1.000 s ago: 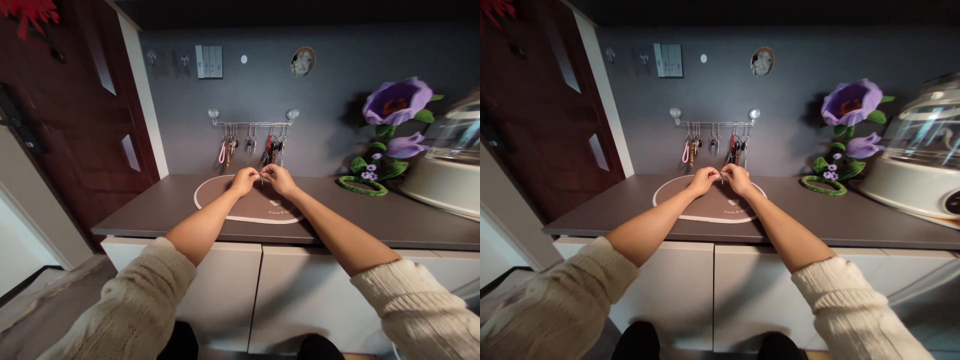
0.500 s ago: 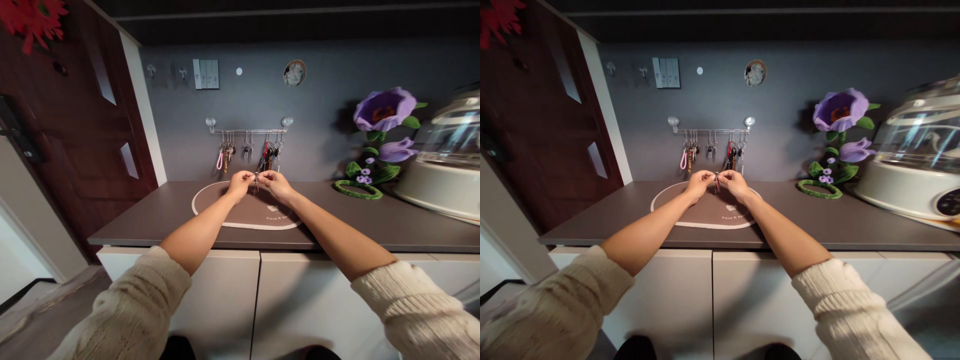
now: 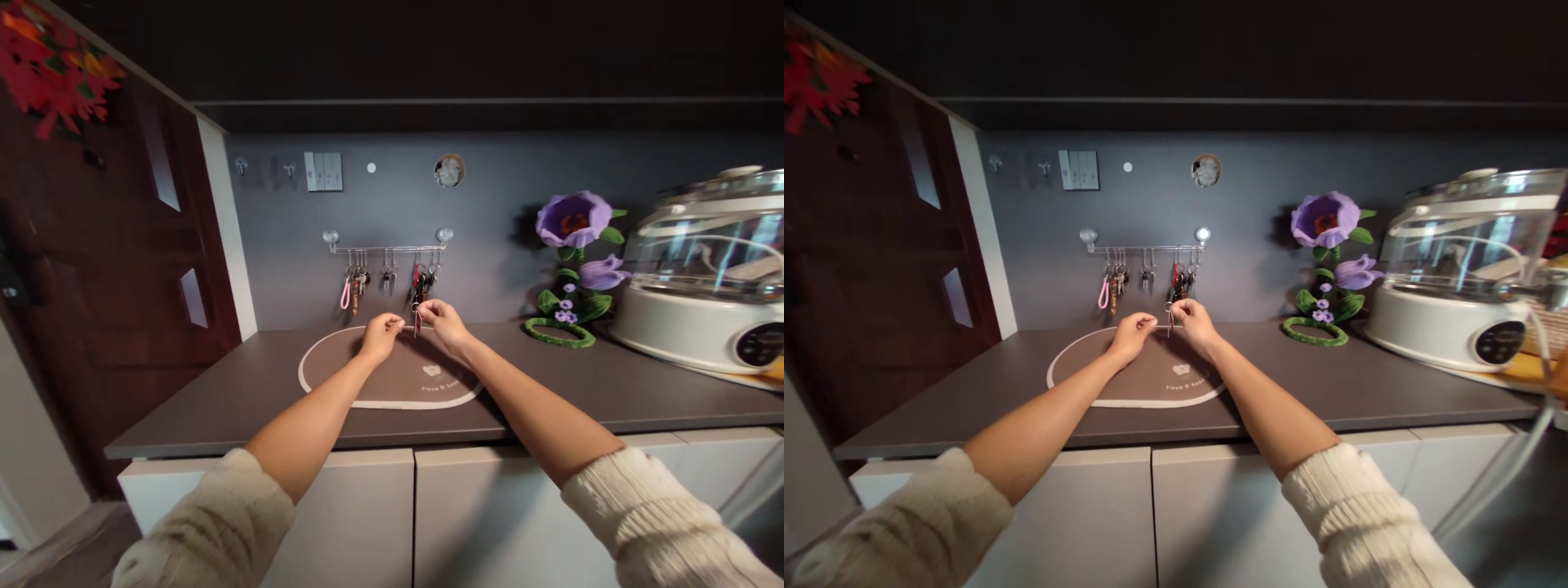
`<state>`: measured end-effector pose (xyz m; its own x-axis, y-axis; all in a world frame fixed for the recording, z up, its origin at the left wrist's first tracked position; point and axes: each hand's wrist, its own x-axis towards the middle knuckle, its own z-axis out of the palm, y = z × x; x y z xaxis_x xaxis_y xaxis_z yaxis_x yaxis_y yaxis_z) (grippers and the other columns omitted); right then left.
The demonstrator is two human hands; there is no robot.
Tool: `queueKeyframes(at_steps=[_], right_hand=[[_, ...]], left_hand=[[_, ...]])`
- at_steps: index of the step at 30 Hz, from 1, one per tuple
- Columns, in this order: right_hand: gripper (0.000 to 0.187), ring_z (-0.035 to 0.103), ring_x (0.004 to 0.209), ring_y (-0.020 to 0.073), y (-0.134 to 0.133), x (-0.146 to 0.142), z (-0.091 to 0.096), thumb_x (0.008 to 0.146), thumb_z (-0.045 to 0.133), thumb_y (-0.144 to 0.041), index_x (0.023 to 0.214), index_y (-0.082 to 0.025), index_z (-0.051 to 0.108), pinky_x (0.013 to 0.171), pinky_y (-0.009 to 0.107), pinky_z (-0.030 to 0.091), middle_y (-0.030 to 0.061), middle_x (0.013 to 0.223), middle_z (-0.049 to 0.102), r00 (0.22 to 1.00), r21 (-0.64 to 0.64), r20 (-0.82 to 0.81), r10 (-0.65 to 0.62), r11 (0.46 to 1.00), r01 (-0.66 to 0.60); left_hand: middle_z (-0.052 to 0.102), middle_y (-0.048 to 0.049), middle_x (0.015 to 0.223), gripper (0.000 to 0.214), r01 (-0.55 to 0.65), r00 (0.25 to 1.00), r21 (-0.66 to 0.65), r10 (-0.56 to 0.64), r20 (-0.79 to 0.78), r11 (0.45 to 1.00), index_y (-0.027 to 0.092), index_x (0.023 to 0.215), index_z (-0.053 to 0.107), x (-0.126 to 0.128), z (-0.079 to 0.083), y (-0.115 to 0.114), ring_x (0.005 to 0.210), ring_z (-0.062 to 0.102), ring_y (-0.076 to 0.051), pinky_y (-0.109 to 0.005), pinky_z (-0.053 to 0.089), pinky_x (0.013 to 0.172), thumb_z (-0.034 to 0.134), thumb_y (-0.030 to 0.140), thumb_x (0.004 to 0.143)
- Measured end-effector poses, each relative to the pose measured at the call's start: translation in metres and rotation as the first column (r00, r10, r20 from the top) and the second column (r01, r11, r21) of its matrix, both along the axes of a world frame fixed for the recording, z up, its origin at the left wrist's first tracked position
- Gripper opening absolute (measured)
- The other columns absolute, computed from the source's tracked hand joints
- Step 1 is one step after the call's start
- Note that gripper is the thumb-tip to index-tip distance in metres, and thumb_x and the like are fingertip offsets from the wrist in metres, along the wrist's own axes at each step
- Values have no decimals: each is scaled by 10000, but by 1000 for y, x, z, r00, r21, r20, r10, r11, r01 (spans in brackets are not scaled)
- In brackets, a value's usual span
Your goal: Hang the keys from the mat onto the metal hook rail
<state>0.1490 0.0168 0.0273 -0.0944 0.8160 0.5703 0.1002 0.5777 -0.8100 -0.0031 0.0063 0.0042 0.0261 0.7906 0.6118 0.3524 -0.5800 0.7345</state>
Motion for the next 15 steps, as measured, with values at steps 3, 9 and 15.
queueKeyframes(at_steps=[3, 9, 15], right_hand=[[244, 496, 612, 94, 3, 8, 7, 640, 608, -383, 672, -164, 505, 683, 262, 430, -17, 633, 533, 997, -60, -80, -3, 998, -1], [123, 503, 554, 89, 11, 26, 30, 683, 542, -241, 618, -173, 463, 600, 246, 441, -12, 604, 520, 967, -167, -244, -69, 986, 28], [108, 479, 504, 69, 29, 44, 61, 675, 482, -105, 591, -167, 454, 565, 218, 438, -25, 547, 497, 937, -234, -302, -174, 967, 104]], left_hand=[[633, -23, 693, 153, -24, 998, -8, 24, -65, 1000, 139, 760, 621, 0, -3, 1, 654, 554, -118, -242, 431, 663, 505, 239, 752], [626, -16, 684, 151, -79, 985, -2, 78, -153, 997, 158, 722, 609, -1, -9, 4, 648, 554, -126, -238, 417, 632, 496, 252, 754], [611, -12, 653, 156, -73, 983, -26, 68, -170, 997, 159, 693, 593, 0, -10, 3, 631, 547, -130, -236, 403, 612, 483, 252, 753]])
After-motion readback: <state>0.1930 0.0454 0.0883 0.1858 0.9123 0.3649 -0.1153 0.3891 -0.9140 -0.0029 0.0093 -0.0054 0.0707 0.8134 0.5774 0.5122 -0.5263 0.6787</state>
